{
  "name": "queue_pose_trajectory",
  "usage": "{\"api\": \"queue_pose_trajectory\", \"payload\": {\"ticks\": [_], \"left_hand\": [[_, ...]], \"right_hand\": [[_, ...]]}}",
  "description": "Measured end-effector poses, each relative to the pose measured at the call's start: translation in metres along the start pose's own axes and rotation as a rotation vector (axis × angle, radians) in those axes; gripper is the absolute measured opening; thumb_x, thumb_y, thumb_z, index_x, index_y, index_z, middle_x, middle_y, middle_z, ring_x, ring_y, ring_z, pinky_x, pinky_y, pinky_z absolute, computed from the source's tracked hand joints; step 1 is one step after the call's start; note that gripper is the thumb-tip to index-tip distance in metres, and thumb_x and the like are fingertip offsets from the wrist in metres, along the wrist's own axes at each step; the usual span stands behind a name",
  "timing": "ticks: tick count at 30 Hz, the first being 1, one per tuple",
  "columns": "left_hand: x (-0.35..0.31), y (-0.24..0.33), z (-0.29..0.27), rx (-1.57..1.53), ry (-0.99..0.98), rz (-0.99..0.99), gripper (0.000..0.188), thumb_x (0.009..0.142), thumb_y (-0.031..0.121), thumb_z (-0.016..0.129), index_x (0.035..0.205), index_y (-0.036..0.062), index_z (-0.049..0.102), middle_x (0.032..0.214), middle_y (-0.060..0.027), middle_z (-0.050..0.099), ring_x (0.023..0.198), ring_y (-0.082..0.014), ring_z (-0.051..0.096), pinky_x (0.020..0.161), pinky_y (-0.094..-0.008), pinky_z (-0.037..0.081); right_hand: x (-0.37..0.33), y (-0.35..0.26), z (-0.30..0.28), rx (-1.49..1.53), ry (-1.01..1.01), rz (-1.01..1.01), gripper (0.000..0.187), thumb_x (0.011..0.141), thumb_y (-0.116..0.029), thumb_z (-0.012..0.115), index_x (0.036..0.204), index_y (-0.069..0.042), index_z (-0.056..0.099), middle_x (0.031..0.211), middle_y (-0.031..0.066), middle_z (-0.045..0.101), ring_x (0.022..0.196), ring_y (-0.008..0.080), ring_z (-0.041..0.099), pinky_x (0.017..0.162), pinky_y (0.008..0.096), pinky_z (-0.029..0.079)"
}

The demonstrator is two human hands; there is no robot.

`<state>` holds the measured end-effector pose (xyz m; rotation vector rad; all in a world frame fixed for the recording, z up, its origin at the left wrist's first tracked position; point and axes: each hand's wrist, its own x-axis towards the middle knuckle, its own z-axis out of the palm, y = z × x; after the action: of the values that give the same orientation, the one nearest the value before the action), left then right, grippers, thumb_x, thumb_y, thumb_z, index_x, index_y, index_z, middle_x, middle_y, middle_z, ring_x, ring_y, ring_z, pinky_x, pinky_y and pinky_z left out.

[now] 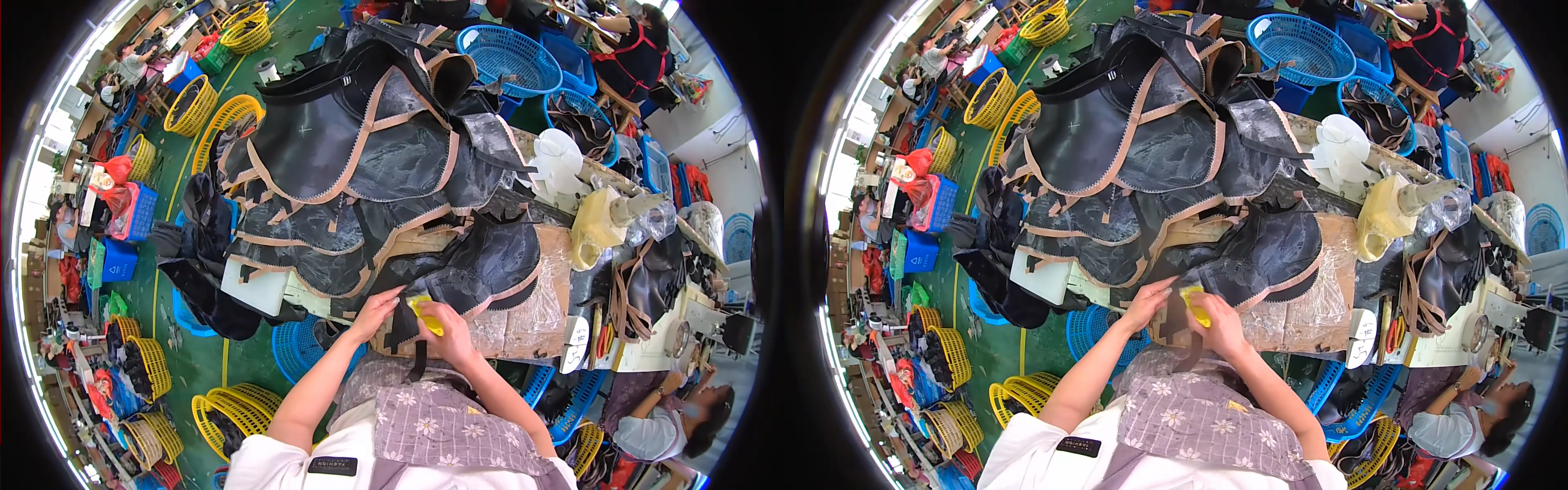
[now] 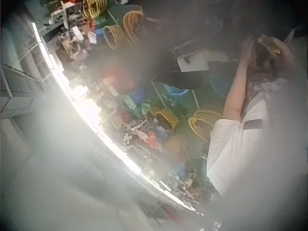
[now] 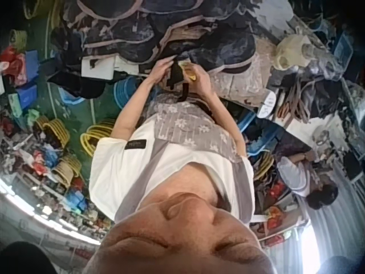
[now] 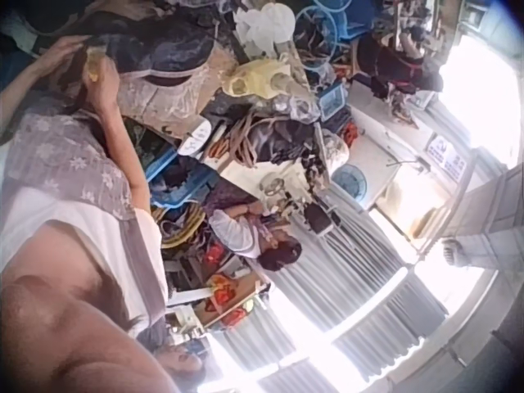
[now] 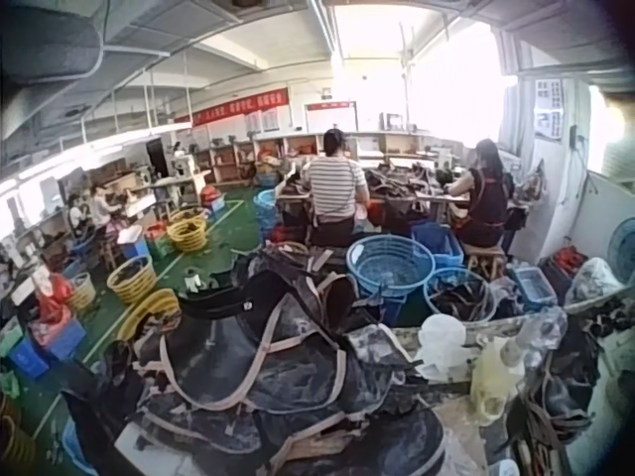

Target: The person applies adhesive to shoe upper components using an applicator tool and stacks the coated pieces on the table.

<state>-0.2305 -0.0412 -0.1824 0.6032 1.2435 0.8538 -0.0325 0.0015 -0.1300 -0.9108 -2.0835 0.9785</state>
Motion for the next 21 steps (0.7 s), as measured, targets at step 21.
{"api": "queue_pose_trajectory", "payload": {"ticks": [21], "left_hand": [[-0.02,0.011,0.005,0.047,-0.042,0.04,0.048,0.094,0.009,0.043,0.141,0.0157,0.036,0.105,0.0064,0.051,0.076,-0.0029,0.039,0.068,-0.0183,0.037]], "right_hand": [[-0.003,0.077,-0.128,0.387,0.573,0.587,0.025,0.089,-0.03,0.057,0.08,-0.008,0.058,0.067,0.0006,0.054,0.058,0.0082,0.048,0.054,0.0217,0.039]]}}
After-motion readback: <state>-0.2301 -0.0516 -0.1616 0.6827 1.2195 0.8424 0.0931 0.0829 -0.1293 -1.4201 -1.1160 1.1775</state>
